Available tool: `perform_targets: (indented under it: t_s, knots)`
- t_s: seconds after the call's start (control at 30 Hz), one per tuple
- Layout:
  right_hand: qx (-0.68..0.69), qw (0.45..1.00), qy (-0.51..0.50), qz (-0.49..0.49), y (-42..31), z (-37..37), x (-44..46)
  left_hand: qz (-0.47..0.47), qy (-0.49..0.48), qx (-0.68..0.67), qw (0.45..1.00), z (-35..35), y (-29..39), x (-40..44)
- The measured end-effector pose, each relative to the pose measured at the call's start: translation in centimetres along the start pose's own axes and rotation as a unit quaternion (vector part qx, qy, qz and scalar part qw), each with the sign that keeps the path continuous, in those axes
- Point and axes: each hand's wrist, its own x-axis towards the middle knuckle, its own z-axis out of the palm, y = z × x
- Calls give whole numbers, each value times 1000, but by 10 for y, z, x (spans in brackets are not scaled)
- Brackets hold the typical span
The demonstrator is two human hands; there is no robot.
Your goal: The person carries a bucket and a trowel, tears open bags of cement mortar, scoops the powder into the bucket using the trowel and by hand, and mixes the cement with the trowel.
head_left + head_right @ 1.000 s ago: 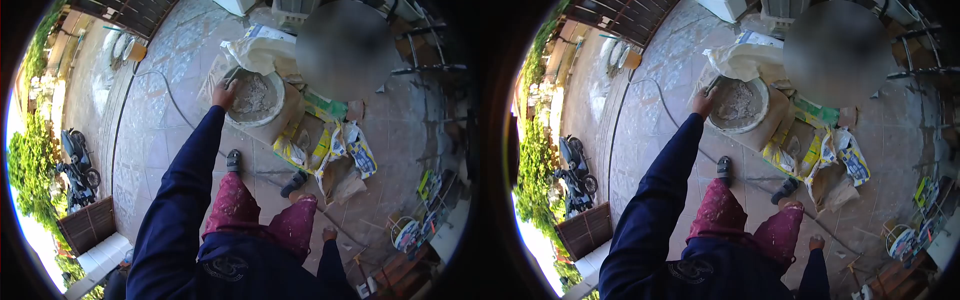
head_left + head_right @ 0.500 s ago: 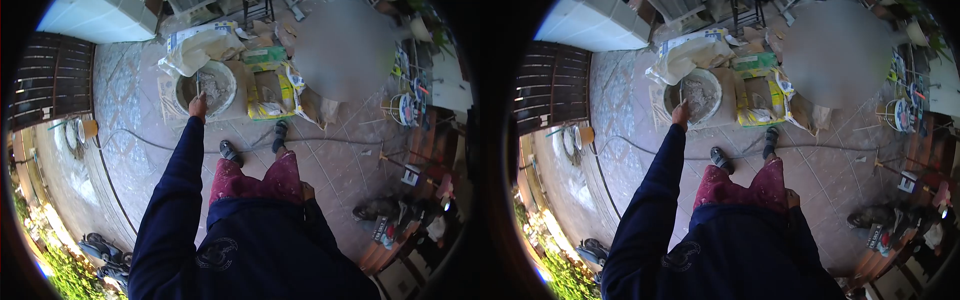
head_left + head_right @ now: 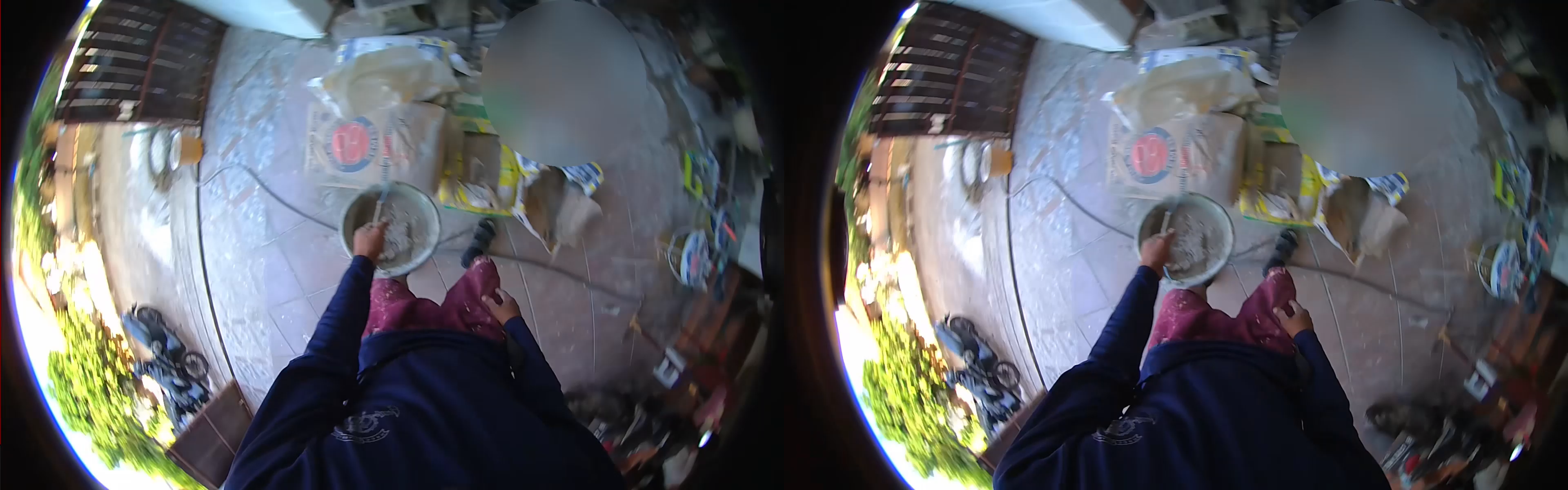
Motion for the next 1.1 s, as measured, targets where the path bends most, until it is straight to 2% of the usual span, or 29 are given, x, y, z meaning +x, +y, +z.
perform_targets:
  t_s: [0.07,0.1,0.17,0.2,0.3,0.43,0.5,0.53,0.57,0.67,0.73,0.8,0.83,0.87,0.93,0.97,1.0,1.07,1.1]
  knots:
    - [-104,986,-128,11,-6,-5,23,-226,-6,-170,959,13,12,-19]
    - [-143,980,-138,18,-12,-2,32,-299,-12,-211,930,15,21,-28]
    - [-216,963,-148,60,-19,5,29,-325,-27,-202,923,45,-1,-37]
    - [-219,954,-175,106,-38,-1,28,-337,-44,-199,919,60,-11,-39]
    - [-210,956,-159,126,-57,2,21,-349,-96,-185,914,82,-23,-44]
    - [-263,943,-125,163,-72,36,4,-242,-120,-114,956,148,-73,-61]
    - [-261,942,-110,181,-55,56,-6,-206,-151,-86,963,207,-114,-66]
    - [-261,941,-106,186,-53,61,-8,-240,-101,-227,938,249,-152,-62]
    - [-262,941,-102,190,-53,63,-12,-236,-101,-239,937,263,-166,-62]
    - [-260,944,-89,184,-49,66,-13,-200,-117,-251,940,275,-184,-50]
    - [-254,945,-80,191,-40,65,-16,-223,-159,-248,929,235,-143,-42]
    - [-250,946,-77,192,-33,62,-14,-246,-199,-198,928,225,-136,-34]
    - [-242,948,-80,190,-30,58,-10,-217,-218,-141,941,226,-147,-32]
    - [-232,950,-87,188,-29,53,-10,-143,-224,-56,962,229,-166,-37]
    - [-225,953,-96,180,-25,43,-9,23,-217,108,970,241,-193,-32]
    - [-228,953,-96,175,-23,38,-6,-65,-232,94,966,237,-183,-25]
    - [-231,953,-96,171,-22,31,-5,-152,-247,80,954,236,-180,-24]
    - [-217,956,-106,166,-17,13,2,58,-328,269,904,226,-195,-23]
    - [-209,958,-113,163,-15,4,3,68,-384,340,856,225,-199,-25]
